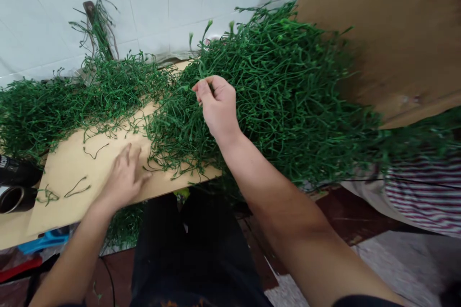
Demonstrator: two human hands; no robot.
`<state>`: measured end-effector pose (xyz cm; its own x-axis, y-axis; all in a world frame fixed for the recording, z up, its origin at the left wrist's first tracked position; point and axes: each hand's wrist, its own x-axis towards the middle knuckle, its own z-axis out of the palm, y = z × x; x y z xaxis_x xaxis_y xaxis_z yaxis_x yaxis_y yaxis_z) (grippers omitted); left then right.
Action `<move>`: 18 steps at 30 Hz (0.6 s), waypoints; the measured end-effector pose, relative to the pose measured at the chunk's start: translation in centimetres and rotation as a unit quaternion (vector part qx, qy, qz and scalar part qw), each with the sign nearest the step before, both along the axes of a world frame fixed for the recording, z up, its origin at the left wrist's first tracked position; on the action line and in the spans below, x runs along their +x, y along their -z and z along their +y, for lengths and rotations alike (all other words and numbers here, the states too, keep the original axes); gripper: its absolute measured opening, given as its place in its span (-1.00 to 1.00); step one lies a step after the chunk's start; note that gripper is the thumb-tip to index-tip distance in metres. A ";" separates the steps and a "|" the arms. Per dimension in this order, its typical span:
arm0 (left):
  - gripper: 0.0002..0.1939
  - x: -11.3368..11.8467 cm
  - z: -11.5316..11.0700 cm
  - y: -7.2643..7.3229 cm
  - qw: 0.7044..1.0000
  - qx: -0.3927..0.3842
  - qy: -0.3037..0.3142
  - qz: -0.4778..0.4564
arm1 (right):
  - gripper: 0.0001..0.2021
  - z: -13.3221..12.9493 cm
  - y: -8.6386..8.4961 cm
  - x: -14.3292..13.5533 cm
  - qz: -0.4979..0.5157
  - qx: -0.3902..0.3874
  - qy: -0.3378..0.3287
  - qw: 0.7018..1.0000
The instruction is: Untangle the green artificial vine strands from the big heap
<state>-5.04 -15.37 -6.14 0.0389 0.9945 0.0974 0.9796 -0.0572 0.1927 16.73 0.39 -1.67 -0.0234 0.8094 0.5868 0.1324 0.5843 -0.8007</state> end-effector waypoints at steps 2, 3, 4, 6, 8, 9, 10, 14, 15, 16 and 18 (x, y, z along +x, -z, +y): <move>-0.30 0.4 -0.2 1.5 0.999 -0.020 0.013 0.037 | -0.57 0.3 -0.4 -0.2 0.001 0.005 0.002 1.000; -0.31 0.3 0.3 2.0 0.999 -0.019 0.004 0.051 | -0.57 0.3 -0.7 -0.3 0.002 0.004 -0.001 1.000; -0.32 0.1 1.3 2.3 0.998 -0.014 -0.011 0.059 | -0.57 0.2 -1.1 -0.4 0.004 0.001 -0.006 1.000; -0.31 -0.5 3.6 2.0 0.998 0.002 -0.047 0.048 | -0.57 -0.3 -1.7 -0.6 0.006 -0.009 -0.024 1.000; -0.32 -0.9 5.9 0.7 0.997 0.055 -0.060 0.003 | -0.58 -0.9 -2.0 -0.7 0.008 -0.017 -0.052 0.998; -0.35 -0.9 6.7 -0.3 0.993 0.097 -0.055 -0.031 | -0.59 -1.2 -2.1 -0.8 0.007 -0.019 -0.070 0.997; -0.39 -0.7 7.3 -1.3 0.986 0.146 -0.044 -0.074 | -0.60 -1.5 -2.0 -0.8 0.004 -0.019 -0.088 0.996; -0.50 1.7 8.3 -5.1 0.925 0.235 0.012 -0.298 | -0.70 -2.7 -0.9 -1.2 -0.045 -0.001 -0.111 0.993; -0.50 2.4 8.4 -5.7 0.910 0.228 0.022 -0.345 | -0.72 -3.0 -0.6 -1.4 -0.071 0.011 -0.100 0.992; -0.50 3.1 8.5 -6.1 0.898 0.221 0.030 -0.380 | -0.74 -3.3 -0.2 -1.6 -0.102 0.026 -0.087 0.991; -0.49 4.1 8.6 -6.7 0.888 0.209 0.051 -0.406 | -0.78 -3.9 0.4 -2.1 -0.167 0.061 -0.063 0.982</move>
